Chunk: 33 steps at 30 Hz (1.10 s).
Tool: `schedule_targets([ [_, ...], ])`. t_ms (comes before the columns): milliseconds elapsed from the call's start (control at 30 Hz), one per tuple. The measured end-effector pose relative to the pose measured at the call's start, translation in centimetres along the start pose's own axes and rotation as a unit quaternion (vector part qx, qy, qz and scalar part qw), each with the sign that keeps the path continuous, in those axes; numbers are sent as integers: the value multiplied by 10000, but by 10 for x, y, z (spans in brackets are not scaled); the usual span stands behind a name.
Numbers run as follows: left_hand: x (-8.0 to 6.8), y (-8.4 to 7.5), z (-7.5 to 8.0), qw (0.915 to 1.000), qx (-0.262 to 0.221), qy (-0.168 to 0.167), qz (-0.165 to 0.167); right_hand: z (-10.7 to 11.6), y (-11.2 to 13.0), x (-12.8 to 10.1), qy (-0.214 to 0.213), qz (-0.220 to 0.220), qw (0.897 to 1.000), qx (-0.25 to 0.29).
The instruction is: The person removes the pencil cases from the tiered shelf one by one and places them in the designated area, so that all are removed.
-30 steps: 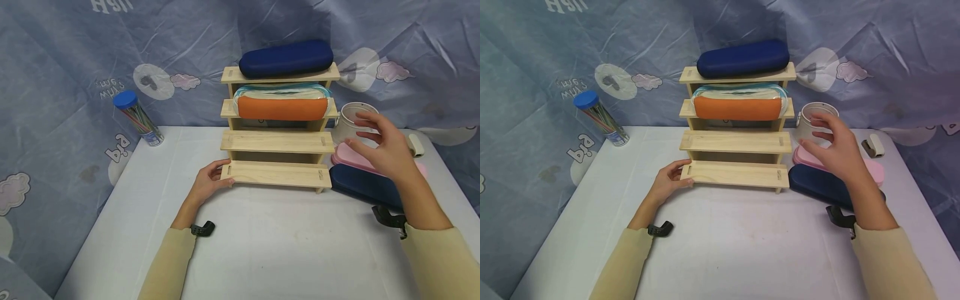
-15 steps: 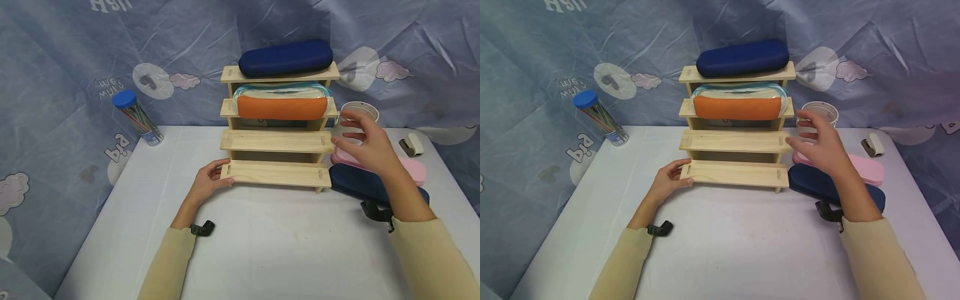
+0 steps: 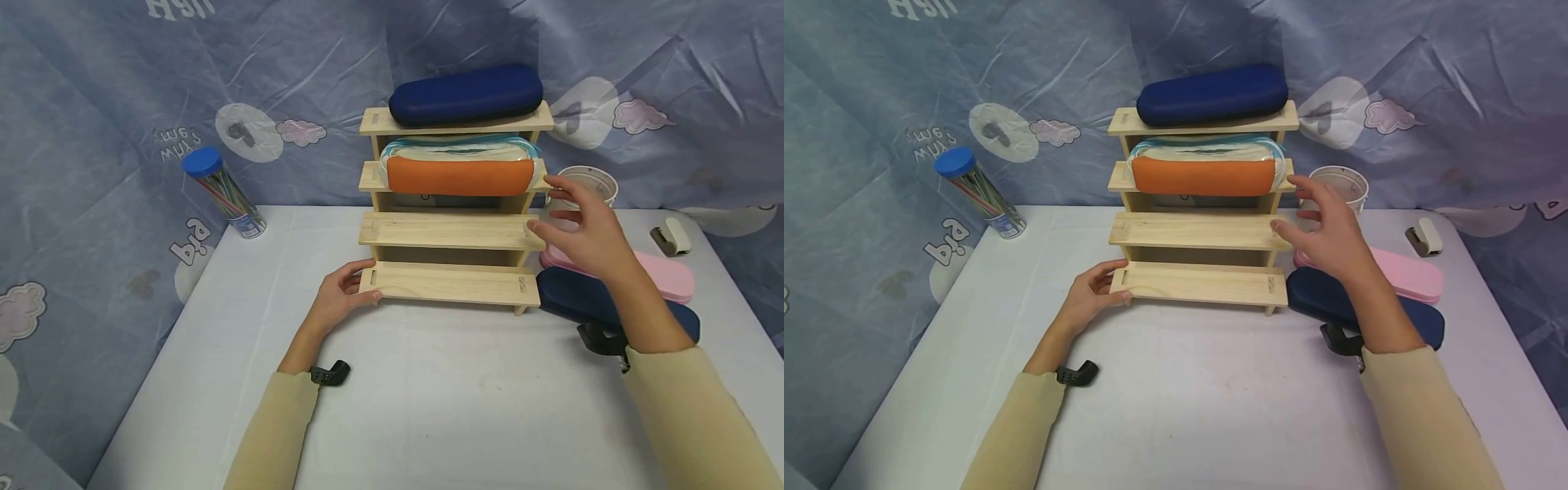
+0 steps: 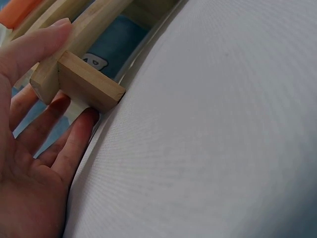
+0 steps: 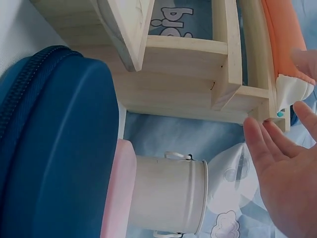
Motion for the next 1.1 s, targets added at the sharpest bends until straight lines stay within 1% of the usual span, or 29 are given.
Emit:
schedule_targets([
  [133,0,1,0,10000,-1,-9,-2,0,6,0,-211,299,9993,-73],
  [200,0,1,0,10000,-6,-1,-11,-1,8,0,-278,382,9988,-101],
  [433,0,1,-1,10000,-29,43,-46,-5,13,1,-251,345,9988,-232],
  [533,0,0,-1,10000,-10,48,-62,-3,17,1,-314,418,9985,-180],
  [733,0,-1,-1,10000,-3,37,-68,-1,20,0,-445,299,9985,-105],
  [933,0,1,0,10000,12,13,-33,0,30,-3,-525,467,9975,12],
  [1100,0,1,-1,10000,22,23,-22,0,36,-3,-559,513,9971,20],
])
Point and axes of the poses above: each hand's wrist, its own x-axis towards the middle knuckle, its own z-axis out of the back of the hand, y = z × x, the point moved 10 cm from there along x, towards the middle knuckle, and after that the axes turned 12 degrees about -z, right-handed, at the moved point
